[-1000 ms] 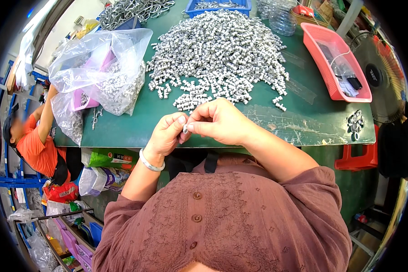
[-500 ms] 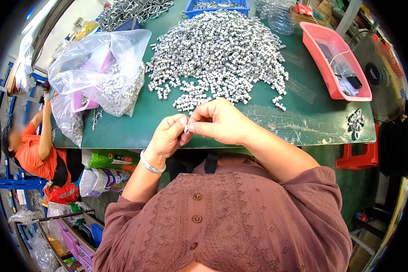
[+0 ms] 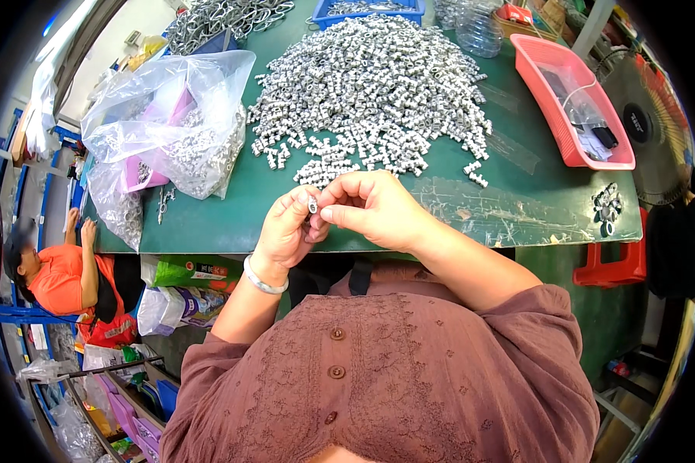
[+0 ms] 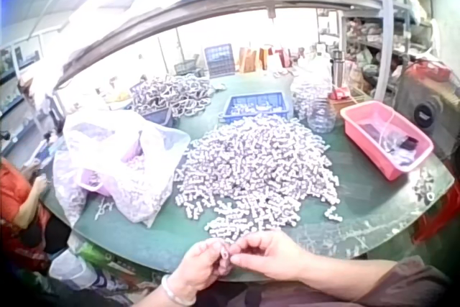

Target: The person sorts through a pile of metal hardware components by hand on a green workbench, picking up individual pieces to group them together.

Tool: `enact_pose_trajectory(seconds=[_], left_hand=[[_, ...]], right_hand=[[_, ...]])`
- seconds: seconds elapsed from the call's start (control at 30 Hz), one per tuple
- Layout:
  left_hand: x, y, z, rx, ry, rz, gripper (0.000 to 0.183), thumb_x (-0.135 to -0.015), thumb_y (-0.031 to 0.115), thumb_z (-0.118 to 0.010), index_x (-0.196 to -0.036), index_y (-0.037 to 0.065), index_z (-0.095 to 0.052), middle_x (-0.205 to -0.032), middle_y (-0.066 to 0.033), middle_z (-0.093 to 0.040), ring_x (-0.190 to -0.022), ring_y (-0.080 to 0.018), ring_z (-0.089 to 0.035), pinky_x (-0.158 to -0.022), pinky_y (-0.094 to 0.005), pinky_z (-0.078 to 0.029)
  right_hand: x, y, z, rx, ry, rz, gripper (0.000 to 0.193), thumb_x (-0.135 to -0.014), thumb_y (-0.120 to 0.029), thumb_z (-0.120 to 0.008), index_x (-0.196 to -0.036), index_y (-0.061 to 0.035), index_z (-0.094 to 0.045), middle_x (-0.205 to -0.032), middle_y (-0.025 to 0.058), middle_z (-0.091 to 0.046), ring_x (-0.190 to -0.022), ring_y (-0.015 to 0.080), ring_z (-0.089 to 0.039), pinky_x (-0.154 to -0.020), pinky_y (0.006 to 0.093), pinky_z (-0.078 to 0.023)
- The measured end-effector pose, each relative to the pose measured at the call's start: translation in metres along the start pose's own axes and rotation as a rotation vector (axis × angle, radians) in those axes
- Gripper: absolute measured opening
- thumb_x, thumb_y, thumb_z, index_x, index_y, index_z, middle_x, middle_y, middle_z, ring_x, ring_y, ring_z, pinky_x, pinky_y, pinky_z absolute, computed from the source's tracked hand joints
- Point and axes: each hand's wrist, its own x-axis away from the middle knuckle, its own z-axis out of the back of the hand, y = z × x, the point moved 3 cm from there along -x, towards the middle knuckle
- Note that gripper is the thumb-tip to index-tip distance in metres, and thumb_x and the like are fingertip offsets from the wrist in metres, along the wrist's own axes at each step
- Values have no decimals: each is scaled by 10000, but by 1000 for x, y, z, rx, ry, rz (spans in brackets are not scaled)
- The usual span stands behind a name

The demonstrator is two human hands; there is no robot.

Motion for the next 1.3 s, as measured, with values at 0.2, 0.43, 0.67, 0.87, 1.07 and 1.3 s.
enact_pose_trajectory(seconds=[0.2, 0.43, 0.67, 0.87, 1.07, 1.3], left_hand=[[1, -1, -2, -44, 26, -10, 260, -899, 300, -466, -828, 59, -532, -630, 7, -477, -525, -71, -409, -462, -172, -320], [1, 2, 0, -150, 45, -62, 237, -904, 280, -462, -847, 62, -534, -636, 10, -483, -535, -65, -428, -472, -166, -339], [0, 3, -2, -167, 42, -99, 227, -903, 272, -467, -864, 60, -540, -639, 16, -488, -543, -59, -437, -481, -162, -346], [4, 7, -4, -352, 87, -196, 230, -903, 264, -469, -858, 50, -540, -657, 23, -490, -557, -45, -429, -500, -159, -353], [5, 15, -9, -500, 133, -295, 206, -902, 240, -474, -860, 47, -531, -682, 31, -496, -574, -29, -428, -512, -152, -351], [9, 18, -11, -654, 187, -415, 157, -893, 182, -492, -876, 33, -538, -703, 25, -502, -582, -34, -435, -520, -157, -356]], right_hand=[[2, 4, -1, -28, -1, 15, 69, -804, 1, -560, -859, 34, -586, -804, 72, -618, -751, 121, -591, -709, 246, -480], [2, 6, 0, -49, 14, 0, 105, -781, -25, -616, -882, -13, -593, -803, 11, -598, -709, 56, -543, -647, 194, -445], [2, 5, -2, -53, 38, 20, 80, -792, 3, -584, -865, 33, -570, -806, 67, -613, -747, 110, -592, -693, 225, -479], [5, 9, -1, -60, 55, 18, 122, -768, -8, -624, -883, -14, -582, -810, 12, -591, -710, 59, -550, -638, 199, -456], [3, 8, 0, -88, 50, 24, 132, -767, -5, -623, -891, -11, -579, -807, 25, -591, -695, 67, -558, -631, 199, -467], [4, 9, 1, -105, 61, 3, 147, -770, -12, -619, -910, -4, -576, -810, 29, -594, -710, 80, -574, -647, 206, -479]])
